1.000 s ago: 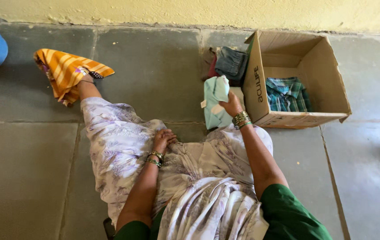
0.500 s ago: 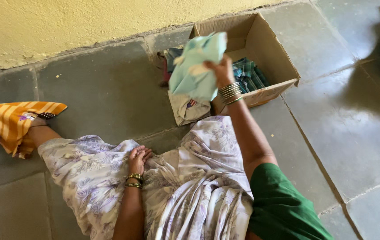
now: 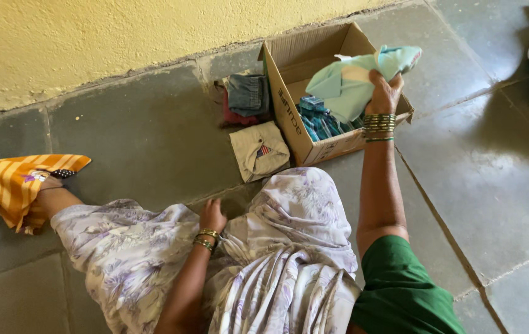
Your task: The person sits on the floor and folds a green plaid shirt, then a pair of dark trousers, placing each folded item into a cardboard box. The person also moves other folded garments into the box.
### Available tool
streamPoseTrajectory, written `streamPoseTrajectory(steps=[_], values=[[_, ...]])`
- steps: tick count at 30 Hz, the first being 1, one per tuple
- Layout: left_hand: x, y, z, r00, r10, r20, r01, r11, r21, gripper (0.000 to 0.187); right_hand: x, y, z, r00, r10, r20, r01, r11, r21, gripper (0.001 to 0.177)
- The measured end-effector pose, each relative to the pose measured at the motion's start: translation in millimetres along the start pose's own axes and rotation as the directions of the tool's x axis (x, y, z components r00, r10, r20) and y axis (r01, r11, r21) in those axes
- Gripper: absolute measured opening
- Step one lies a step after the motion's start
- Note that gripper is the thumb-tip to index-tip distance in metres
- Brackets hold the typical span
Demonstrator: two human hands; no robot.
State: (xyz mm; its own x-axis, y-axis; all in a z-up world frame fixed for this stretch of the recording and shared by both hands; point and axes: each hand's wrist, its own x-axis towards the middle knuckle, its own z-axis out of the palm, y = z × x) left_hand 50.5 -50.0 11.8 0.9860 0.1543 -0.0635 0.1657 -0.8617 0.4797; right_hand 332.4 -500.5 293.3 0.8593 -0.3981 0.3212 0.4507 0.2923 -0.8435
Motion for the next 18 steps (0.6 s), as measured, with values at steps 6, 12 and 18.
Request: streamPoseTrajectory(steps=[6,12,18], values=[[17,19,6,0.979,-0.02,0.204,-0.043,0.953,0.299,0.061,14,34,-33,0.99,0.062,-0.123,-0.067,0.997,-0.033,0.036],[22,29,6,0.978,0.018,0.206,-0.097,0.918,0.385,0.065,30,58,-38,0.969,0.118,-0.219,-0.112,0.993,0.039,0.044],[25,29,15,0.927,-0.046,0.373,-0.1,0.926,0.364,0.082,38,60,-47,0.966,0.082,-0.246,-0.065,0.995,0.076,0.043]])
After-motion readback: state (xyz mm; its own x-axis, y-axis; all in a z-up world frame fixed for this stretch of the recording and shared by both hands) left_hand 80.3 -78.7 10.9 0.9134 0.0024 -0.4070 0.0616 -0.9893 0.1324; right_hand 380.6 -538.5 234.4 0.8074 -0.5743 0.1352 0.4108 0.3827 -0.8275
